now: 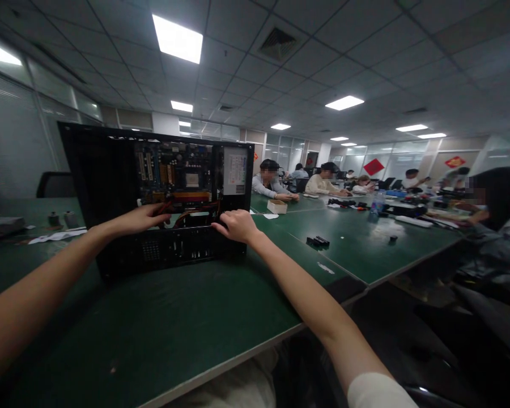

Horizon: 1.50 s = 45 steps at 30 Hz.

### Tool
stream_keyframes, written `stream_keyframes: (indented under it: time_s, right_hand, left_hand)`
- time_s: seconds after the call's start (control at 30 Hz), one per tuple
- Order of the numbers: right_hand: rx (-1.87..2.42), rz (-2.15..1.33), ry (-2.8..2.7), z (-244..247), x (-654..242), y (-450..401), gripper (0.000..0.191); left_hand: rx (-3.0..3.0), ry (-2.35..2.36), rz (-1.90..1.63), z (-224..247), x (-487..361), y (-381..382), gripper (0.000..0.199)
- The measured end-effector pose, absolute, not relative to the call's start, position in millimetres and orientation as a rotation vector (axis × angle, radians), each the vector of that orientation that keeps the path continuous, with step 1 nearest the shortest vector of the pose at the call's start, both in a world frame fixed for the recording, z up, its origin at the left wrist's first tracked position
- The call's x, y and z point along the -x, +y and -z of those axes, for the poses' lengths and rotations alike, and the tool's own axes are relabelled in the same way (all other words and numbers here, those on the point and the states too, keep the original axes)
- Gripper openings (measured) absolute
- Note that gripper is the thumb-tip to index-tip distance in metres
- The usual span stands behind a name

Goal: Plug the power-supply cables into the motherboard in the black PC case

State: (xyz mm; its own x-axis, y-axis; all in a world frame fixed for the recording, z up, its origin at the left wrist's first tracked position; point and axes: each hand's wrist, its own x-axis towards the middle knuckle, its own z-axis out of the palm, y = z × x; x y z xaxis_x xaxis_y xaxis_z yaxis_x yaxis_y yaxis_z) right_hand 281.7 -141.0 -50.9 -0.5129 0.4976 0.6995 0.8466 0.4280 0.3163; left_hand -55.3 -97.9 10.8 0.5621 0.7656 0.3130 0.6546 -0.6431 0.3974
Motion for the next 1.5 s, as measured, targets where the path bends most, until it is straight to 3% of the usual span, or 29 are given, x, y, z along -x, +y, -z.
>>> stream_keyframes:
  time_s: [0.23,0.33,0.53,0.8,1.03,1.37,1.5]
  right_hand:
    - [0.874,0.229,-1.989,23,-229,-141,0.041]
    - [0.812,-0.087,-1.883,-6,-198,-123,0.04]
    - [0.697,-0.384,-1.602,-60,-179,-88,0.026]
    - [0.587,-0.367,-1.761,-86,-231,-145,0.033]
    - [0.59,-0.359,-1.854,-97,-235,-189,0.024]
    - [0.591,-0.455,-1.92,-81,-231,-168,0.02]
    - [0.637,-0.443,-1.902,-75,-230,-154,0.016]
  left_hand:
    - [-2.681,1.021,-0.594,-31,27,-120,0.085]
    - [-2.658,0.963,-0.789,-52,8,-120,0.083]
    - [-2.715,0.813,-0.995,-88,3,-130,0.077]
    - [-2.822,0.682,-0.939,-102,23,-158,0.067]
    - [-2.966,0.595,-0.972,-105,13,-175,0.068]
    - [-3.15,0.941,-1.166,-77,-8,-140,0.024]
    - [-3.195,0.997,-1.298,-76,-1,-130,0.028]
